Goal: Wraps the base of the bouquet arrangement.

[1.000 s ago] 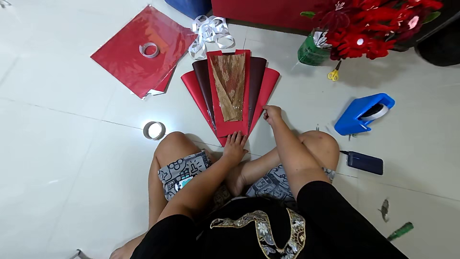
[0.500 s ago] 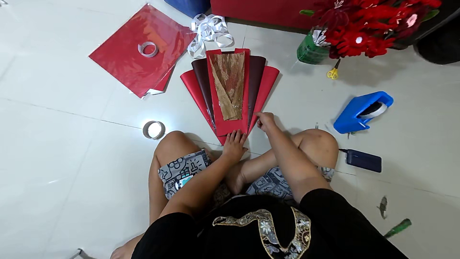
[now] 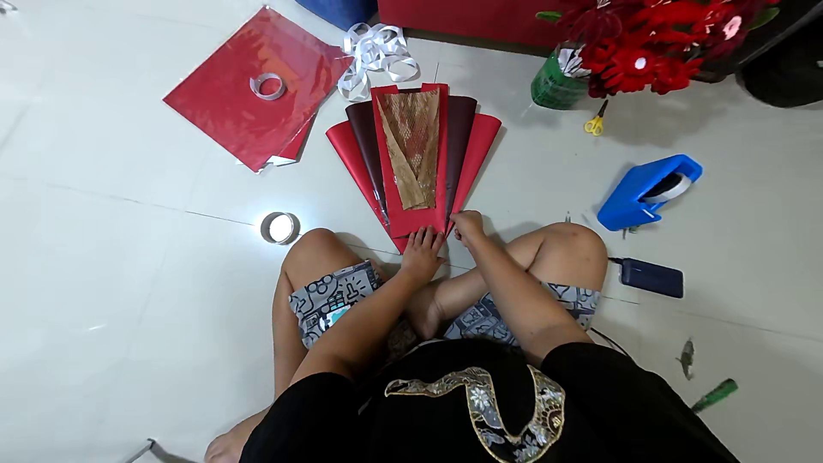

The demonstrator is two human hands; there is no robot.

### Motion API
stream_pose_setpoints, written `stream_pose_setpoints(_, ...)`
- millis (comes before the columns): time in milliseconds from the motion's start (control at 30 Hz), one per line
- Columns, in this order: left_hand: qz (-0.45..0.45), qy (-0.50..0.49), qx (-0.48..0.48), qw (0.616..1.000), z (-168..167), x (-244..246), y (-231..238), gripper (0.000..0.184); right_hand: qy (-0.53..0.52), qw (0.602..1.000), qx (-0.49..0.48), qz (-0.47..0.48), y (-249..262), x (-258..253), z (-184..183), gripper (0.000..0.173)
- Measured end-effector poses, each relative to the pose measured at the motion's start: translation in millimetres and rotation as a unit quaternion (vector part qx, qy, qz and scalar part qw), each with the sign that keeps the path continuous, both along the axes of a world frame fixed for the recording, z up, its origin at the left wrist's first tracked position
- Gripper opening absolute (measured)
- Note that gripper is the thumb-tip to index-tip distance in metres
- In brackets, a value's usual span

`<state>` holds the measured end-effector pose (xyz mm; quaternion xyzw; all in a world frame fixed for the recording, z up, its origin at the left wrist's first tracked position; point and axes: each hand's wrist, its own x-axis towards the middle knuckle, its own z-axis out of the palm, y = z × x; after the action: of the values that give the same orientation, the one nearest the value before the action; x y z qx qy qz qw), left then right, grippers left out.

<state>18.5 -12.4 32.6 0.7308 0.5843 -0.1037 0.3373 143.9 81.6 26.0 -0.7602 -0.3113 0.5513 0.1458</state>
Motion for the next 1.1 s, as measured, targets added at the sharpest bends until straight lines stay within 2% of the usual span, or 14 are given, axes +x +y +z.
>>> stream_pose_setpoints(233,-0.003,0.006,0.007,1.000,0,1,2,0.069,-0.023,0.999,0.008,0.029,2,0,-4,0.018)
stream_pose_setpoints(733,-0.005,0.017,-0.001,1.000,-4,2,1,0.070,-0.030,0.999,0.004,0.026,-1,2,-3,0.016)
stream_pose_setpoints(1000,0.001,0.002,0.008,1.000,-5,1,1,0.070,-0.047,0.997,-0.003,0.060,-1,4,-7,0.023)
stream_pose_setpoints(1100,0.001,0.005,0.009,1.000,-6,1,2,0.070,-0.102,0.989,0.022,0.107,-3,3,4,0.028)
